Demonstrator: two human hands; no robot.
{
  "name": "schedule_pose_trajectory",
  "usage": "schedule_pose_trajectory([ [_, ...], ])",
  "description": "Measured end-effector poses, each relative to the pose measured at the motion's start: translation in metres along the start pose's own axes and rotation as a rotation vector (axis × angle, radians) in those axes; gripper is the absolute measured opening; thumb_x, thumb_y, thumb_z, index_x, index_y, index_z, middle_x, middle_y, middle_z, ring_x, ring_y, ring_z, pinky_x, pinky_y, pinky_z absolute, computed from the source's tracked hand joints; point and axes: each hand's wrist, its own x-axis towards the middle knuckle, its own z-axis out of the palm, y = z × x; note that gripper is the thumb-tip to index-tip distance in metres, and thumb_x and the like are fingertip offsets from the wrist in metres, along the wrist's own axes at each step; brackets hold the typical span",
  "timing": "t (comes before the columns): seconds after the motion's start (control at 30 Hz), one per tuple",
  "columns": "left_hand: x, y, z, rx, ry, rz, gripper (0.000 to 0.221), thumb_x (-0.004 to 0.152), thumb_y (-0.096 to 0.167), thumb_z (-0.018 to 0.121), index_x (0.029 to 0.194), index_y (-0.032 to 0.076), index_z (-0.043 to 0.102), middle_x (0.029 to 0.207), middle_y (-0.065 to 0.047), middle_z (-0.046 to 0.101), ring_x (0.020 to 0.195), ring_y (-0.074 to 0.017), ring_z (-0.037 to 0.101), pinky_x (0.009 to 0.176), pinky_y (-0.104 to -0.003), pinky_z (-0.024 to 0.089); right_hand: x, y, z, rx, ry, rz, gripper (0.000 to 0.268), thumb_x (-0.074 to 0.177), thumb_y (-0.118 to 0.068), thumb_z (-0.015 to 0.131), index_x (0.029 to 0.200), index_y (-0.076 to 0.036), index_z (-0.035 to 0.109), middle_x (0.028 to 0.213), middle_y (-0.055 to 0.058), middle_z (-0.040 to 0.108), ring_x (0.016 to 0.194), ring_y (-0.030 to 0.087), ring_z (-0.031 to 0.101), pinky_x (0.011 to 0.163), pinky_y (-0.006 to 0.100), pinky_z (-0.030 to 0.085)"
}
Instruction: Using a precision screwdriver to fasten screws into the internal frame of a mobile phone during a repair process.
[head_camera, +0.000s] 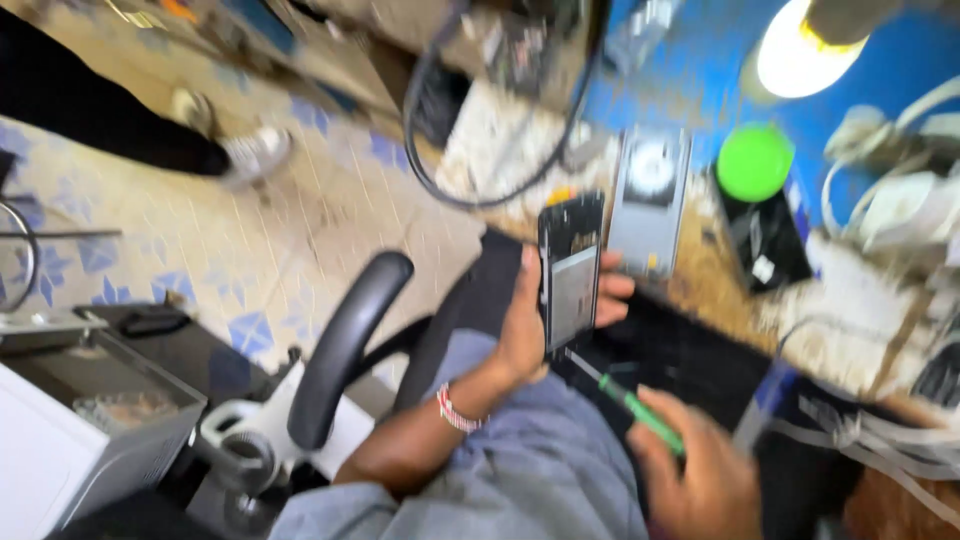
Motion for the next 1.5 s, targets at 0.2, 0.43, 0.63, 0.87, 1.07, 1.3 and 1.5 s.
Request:
schedule_pose_trajectory([
  [0.2,-0.005,0.022,0.019,0.122,0.013,0.017,0.103,0.092,0.08,0.022,0.141,-0.004,0.057,0.113,-0.019,0.072,0.087,-0.023,0.072,0.085,-0.035,0.058,0.002,0.0,0.022,-0.347,0.289,0.095,0.047,0.104,-0.035,0.056,0.062,-0.014,0.051,0.045,0.006,0.039,0.039,0.023,0.04,0.047,0.04,0.031],
  [0.43,-0.01,0.023,0.021,0.131,-0.055,0.025,0.101,0.093,0.079,0.022,0.142,-0.002,0.056,0.115,-0.018,0.071,0.089,-0.023,0.072,0.087,-0.036,0.057,-0.007,-0.01,0.014,-0.089,0.142,0.418,0.021,0.087,-0.041,0.072,0.103,-0.03,0.078,0.067,-0.007,0.079,0.073,0.016,0.077,0.07,0.03,0.056],
  [0.63,-0.012,0.017,0.021,0.157,-0.056,0.032,0.1,0.094,0.079,0.024,0.143,-0.002,0.055,0.117,-0.018,0.071,0.091,-0.0218,0.072,0.087,-0.035,0.058,-0.017,-0.039,0.004,0.031,0.188,0.367,0.032,0.084,-0.029,0.077,0.115,-0.025,0.073,0.102,-0.005,0.081,0.102,0.013,0.077,0.086,0.029,0.055],
  [0.87,-0.009,0.002,0.012,0.136,-0.126,-0.005,0.098,0.1,0.078,0.019,0.145,-0.001,0.056,0.118,-0.018,0.071,0.091,-0.0208,0.072,0.083,-0.031,0.056,-0.014,-0.04,0.001,-0.1,0.224,0.28,0.021,0.1,-0.032,0.06,0.094,-0.014,0.07,0.073,0.001,0.065,0.07,0.017,0.061,0.069,0.032,0.044],
  [1.07,-0.011,0.008,0.015,0.173,-0.111,-0.001,0.098,0.099,0.079,0.018,0.144,0.0,0.056,0.118,-0.016,0.071,0.091,-0.021,0.072,0.087,-0.033,0.056,-0.013,-0.027,0.004,-0.094,0.234,0.295,0.022,0.1,-0.032,0.065,0.087,-0.016,0.07,0.057,0.002,0.06,0.052,0.016,0.057,0.058,0.03,0.041],
  [1.3,-0.01,0.009,0.013,0.156,-0.08,-0.018,0.098,0.099,0.079,0.02,0.144,0.0,0.056,0.118,-0.018,0.071,0.091,-0.0219,0.072,0.086,-0.033,0.055,-0.009,-0.052,-0.002,0.074,0.223,0.313,0.011,0.092,-0.021,0.076,0.101,-0.016,0.077,0.073,-0.001,0.077,0.07,0.007,0.074,0.074,0.022,0.053],
  [1.5,-0.004,-0.001,-0.004,0.048,-0.085,0.01,0.099,0.097,0.078,0.028,0.142,-0.005,0.056,0.117,-0.02,0.073,0.089,-0.0235,0.075,0.081,-0.033,0.057,-0.009,0.004,0.007,-0.147,0.155,-0.151,0.023,0.104,-0.028,0.06,0.092,-0.013,0.073,0.063,-0.006,0.066,0.055,0.023,0.063,0.057,0.038,0.046],
])
